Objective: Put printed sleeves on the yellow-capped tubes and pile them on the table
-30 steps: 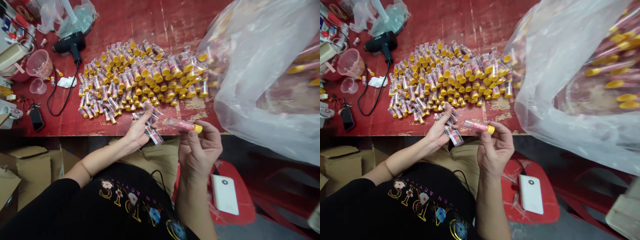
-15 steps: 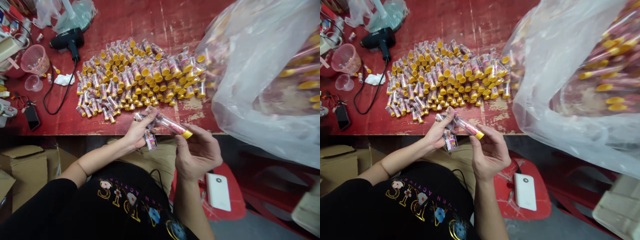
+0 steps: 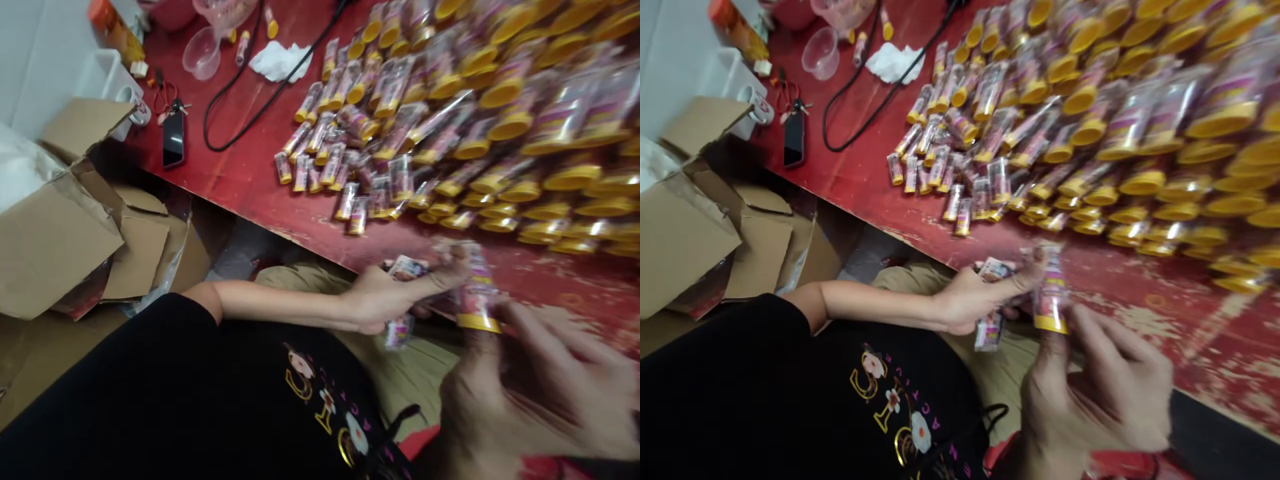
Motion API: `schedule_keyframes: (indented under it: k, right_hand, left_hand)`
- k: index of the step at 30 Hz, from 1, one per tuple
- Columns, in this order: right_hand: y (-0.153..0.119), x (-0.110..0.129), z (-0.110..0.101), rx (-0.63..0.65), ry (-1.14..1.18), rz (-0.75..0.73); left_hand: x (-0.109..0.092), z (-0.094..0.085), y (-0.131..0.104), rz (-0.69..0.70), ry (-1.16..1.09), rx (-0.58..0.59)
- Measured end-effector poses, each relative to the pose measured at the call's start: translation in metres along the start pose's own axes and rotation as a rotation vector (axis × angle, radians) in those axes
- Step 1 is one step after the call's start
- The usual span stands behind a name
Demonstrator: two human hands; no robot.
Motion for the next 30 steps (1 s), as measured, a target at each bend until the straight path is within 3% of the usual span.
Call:
schedule_keyframes:
  k: [6, 16, 20, 22, 24, 27, 30]
  right_hand:
    - [0.011, 0.015, 0.04, 0.01, 0.048, 0.009]
    - [0.013, 0.015, 0.04, -0.139, 0.084, 0.091]
    - [0.016, 0.01, 0.044, -0.048, 0.157, 0.113]
    - [0.017, 0.003, 0.042, -0.016, 0.188, 0.155]
    - [0.018, -0.007, 0.035, -0.033, 0.187, 0.194]
    - [0.018, -0.022, 0.02, -0.081, 0.174, 0.196]
    - [0.017, -0.034, 0.006, -0.119, 0.145, 0.194]
  left_hand:
    - [-0.011, -0.023, 0.006, 0.079, -0.071, 0.083]
    - [-0.015, -0.015, 0.002, 0.095, -0.078, 0.09]
    - [-0.023, -0.017, 0.007, 0.119, -0.08, 0.058]
    - [-0.04, -0.026, 0.016, 0.155, -0.047, 0.014]
    - [-0.069, -0.042, 0.031, 0.233, 0.018, -0.052]
    - [-0.136, -0.072, 0.066, 0.467, 0.165, -0.172]
    - [-0.203, -0.086, 0.106, 0.643, 0.368, -0.212]
Point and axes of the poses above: each hand's wrist, its own y-axis towards the middle knuckle, its own z-axis out of the palm, x = y × z, the point moved 7 cm from there along y, towards the middle knuckle, and after that the axes turned 12 degrees about z, right-handed, at the moved point
